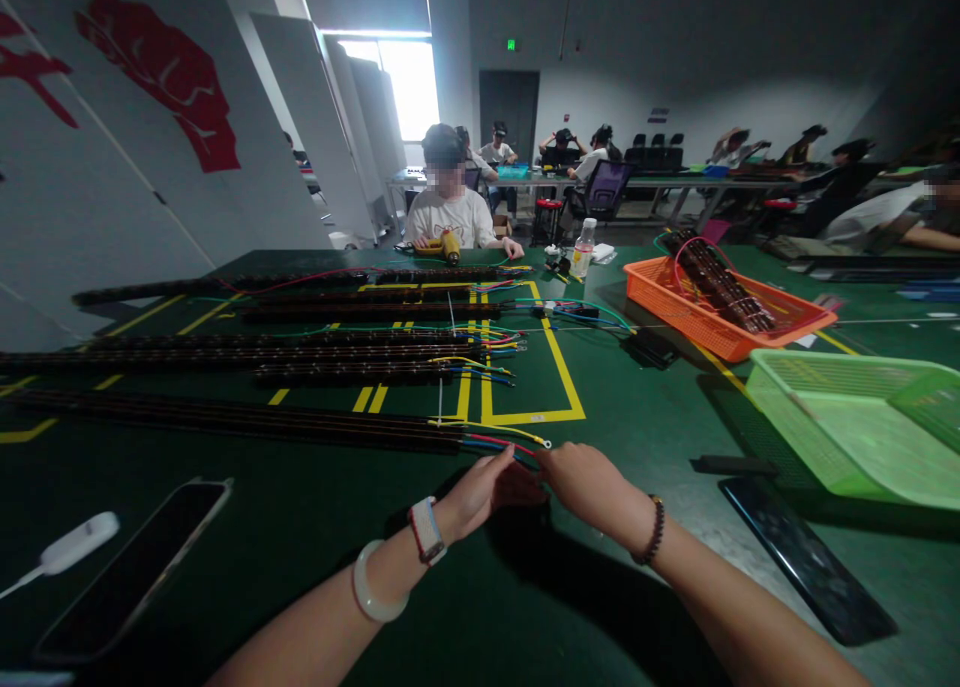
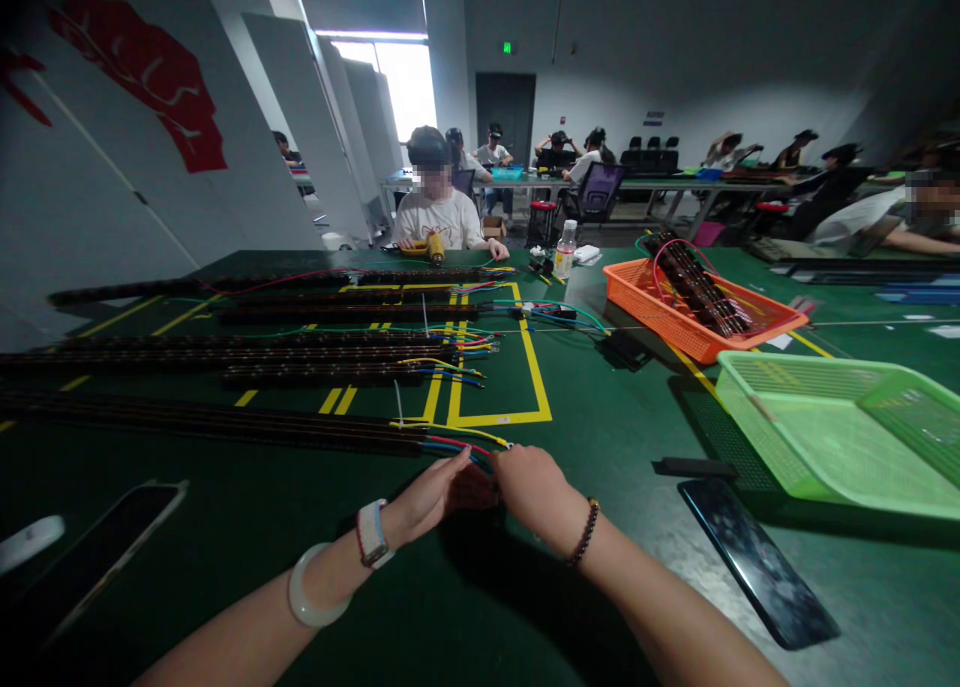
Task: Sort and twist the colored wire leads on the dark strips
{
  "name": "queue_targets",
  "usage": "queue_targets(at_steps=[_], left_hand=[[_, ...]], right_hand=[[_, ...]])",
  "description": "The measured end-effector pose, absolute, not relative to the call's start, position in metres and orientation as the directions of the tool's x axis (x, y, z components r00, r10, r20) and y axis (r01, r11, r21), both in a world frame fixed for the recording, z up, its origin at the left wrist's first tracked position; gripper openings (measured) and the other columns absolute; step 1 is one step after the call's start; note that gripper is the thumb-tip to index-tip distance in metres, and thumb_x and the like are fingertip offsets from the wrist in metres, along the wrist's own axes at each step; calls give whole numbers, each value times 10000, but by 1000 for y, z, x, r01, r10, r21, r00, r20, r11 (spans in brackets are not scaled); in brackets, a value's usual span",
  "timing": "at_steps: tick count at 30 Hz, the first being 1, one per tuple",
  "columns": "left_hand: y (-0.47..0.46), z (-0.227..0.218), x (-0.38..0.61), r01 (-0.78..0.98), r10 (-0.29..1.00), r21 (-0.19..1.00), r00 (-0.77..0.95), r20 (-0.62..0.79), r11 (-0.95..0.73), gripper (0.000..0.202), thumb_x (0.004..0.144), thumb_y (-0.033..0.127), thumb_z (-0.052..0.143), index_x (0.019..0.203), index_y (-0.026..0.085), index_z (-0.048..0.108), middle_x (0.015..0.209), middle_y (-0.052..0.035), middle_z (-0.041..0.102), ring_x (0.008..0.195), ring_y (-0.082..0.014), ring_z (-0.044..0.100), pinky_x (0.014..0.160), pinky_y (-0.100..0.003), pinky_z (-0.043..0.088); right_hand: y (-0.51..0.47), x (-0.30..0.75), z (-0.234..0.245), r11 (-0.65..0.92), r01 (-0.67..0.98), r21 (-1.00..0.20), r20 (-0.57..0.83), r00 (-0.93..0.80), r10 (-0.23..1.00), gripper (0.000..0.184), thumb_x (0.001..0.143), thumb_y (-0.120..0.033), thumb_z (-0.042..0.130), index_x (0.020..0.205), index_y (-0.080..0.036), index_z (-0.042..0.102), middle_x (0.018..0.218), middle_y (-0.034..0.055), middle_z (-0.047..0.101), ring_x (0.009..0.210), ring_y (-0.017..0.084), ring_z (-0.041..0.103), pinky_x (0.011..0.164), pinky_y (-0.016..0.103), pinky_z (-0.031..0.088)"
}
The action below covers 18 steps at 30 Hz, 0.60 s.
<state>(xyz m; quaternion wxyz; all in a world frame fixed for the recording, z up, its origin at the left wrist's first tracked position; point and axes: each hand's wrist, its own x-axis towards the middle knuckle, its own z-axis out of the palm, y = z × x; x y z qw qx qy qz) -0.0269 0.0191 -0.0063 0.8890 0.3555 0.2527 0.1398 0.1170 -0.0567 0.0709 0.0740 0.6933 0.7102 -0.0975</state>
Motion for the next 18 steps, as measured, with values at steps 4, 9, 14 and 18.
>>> queue_targets(at_steps=[4, 9, 14, 18], left_hand=[[16, -6, -27, -57, 479, 760, 806, -348, 648, 296, 796, 433, 592, 759, 141, 625, 694, -71, 675, 656, -164, 640, 687, -292, 484], [17, -7, -29, -15, 435, 816, 852, -293, 578, 380, 795, 479, 567, 701, 116, 627, 657, -98, 669, 620, -180, 646, 697, -320, 497], [18, -6, -30, -25, 429, 806, 856, -288, 591, 383, 820, 456, 541, 728, 99, 645, 712, -130, 687, 699, -208, 667, 749, -344, 488], [18, -4, -29, -15, 450, 822, 843, -296, 569, 385, 837, 438, 523, 736, 89, 650, 714, -132, 685, 686, -200, 663, 736, -332, 484]], right_hand=[[-52, 118, 60, 10, 999, -36, -258, -19, 966, 242, 863, -94, 444, 950, -132, 666, 848, 131, 696, 762, 223, 680, 659, 277, 507], [-47, 115, 51, -36, 999, -9, -276, 32, 961, 221, 869, -133, 468, 880, -124, 689, 804, 138, 694, 751, 207, 679, 656, 256, 498], [-46, 120, 49, -79, 997, -20, -285, 70, 956, 213, 847, -302, 561, 844, -140, 700, 769, 119, 689, 710, 190, 667, 615, 227, 473], [-45, 137, 60, -92, 990, -106, -317, 54, 947, 356, 811, -475, 574, 734, -150, 697, 696, 102, 677, 610, 176, 633, 517, 216, 416]])
